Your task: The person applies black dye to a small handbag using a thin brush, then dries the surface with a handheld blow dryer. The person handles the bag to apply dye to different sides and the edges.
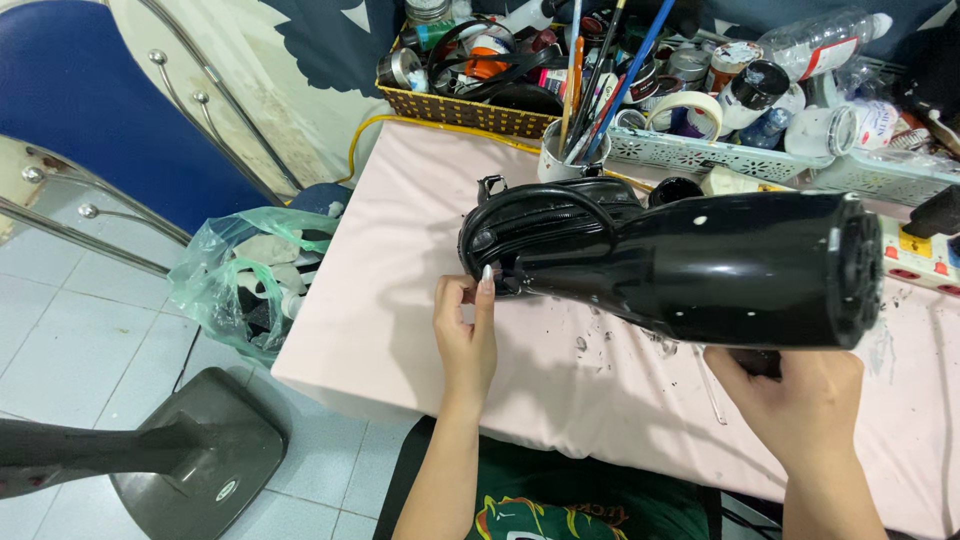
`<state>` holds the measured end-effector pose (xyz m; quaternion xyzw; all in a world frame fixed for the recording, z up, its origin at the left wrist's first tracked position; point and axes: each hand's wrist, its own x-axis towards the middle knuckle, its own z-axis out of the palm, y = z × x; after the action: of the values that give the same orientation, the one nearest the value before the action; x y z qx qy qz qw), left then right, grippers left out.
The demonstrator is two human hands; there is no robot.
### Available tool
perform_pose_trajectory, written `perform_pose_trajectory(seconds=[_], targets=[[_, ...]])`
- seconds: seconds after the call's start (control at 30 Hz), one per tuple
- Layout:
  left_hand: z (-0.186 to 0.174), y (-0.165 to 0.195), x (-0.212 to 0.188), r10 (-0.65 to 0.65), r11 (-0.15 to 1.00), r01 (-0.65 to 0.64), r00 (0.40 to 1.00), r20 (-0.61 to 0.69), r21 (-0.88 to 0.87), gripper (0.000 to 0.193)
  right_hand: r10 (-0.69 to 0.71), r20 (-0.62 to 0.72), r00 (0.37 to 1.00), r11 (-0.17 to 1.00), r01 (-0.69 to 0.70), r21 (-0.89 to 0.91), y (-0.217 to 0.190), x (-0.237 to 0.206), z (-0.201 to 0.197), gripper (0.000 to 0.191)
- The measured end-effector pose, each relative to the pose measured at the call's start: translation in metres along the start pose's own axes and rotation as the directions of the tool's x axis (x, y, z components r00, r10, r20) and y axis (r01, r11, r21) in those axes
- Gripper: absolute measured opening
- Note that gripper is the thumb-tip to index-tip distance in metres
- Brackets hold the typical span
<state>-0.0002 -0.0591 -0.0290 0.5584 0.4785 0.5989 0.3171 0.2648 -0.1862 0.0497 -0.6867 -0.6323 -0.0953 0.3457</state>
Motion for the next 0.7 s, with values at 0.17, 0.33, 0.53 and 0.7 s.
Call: perform_pose_trajectory(seconds=[0.17,0.33,0.53,0.7], targets=[[0.000,0.003,-0.004,-0.007,1.000,0.007,1.000,0.000,-0.006,0.026,-0.013,0.049,0.999,1.000,0.014,-0.024,-0.004,0.008,-0.007,0.029],[-0.001,0.007,-0.008,-0.068,0.998,0.068,0.998,0.005,-0.004,0.025,-0.165,0.055,0.985,0.981,0.169,-0.098,-0.013,0.026,-0.018,0.032],[-0.002,0.006,-0.007,-0.003,1.000,0.003,1.000,-0.019,-0.022,0.022,-0.243,0.041,0.969,0.964,0.246,-0.098,-0.023,0.036,-0.020,0.038],[-0.004,0.009,-0.008,0.000,1.000,0.000,1.000,0.010,0.002,0.022,-0.112,0.051,0.992,0.989,0.116,-0.095,-0.006,0.021,-0.020,0.031]])
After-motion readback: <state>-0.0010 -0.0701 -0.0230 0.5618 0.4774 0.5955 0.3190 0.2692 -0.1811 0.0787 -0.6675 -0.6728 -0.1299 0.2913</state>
